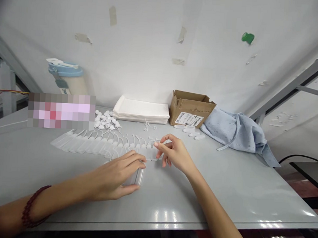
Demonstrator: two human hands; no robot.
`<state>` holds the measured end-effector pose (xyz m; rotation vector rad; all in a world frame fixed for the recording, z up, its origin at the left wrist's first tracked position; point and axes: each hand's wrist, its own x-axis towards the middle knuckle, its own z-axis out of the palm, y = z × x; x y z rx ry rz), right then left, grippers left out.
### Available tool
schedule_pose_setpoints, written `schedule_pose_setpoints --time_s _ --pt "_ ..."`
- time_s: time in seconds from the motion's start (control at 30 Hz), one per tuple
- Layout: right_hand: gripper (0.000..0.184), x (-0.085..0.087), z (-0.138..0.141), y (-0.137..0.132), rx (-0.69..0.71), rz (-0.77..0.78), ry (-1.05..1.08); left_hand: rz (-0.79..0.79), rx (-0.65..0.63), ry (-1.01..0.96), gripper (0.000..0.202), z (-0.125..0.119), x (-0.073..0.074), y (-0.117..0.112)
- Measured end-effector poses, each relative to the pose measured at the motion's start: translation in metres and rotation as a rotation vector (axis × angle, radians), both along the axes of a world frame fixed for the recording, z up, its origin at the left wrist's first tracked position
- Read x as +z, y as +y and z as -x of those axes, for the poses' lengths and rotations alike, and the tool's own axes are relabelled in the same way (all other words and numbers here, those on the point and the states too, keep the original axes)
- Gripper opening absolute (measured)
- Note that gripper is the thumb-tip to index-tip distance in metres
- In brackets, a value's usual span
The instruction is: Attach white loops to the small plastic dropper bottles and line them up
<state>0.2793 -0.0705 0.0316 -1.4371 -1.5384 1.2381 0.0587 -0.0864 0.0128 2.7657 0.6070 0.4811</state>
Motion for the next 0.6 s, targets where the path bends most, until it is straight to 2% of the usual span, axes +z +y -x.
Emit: schedule_pose_setpoints --time_s 0.23,0.37,0.6 --pt "0.018 -0.005 0.009 -0.008 0.28 0.063 -0.084 -0.018 0.024 0.037 0.028 -0.001 0.0 0.001" --pt "0.009 -0.007 0.011 -0.009 0.324 0.063 -0.105 -0.038 0.022 0.081 0.027 -0.002 0.0 0.001" --pt "0.006 -0.005 0.016 -0.011 0.336 0.092 -0.107 -0.102 0.016 0.107 0.024 -0.003 0.001 0.0"
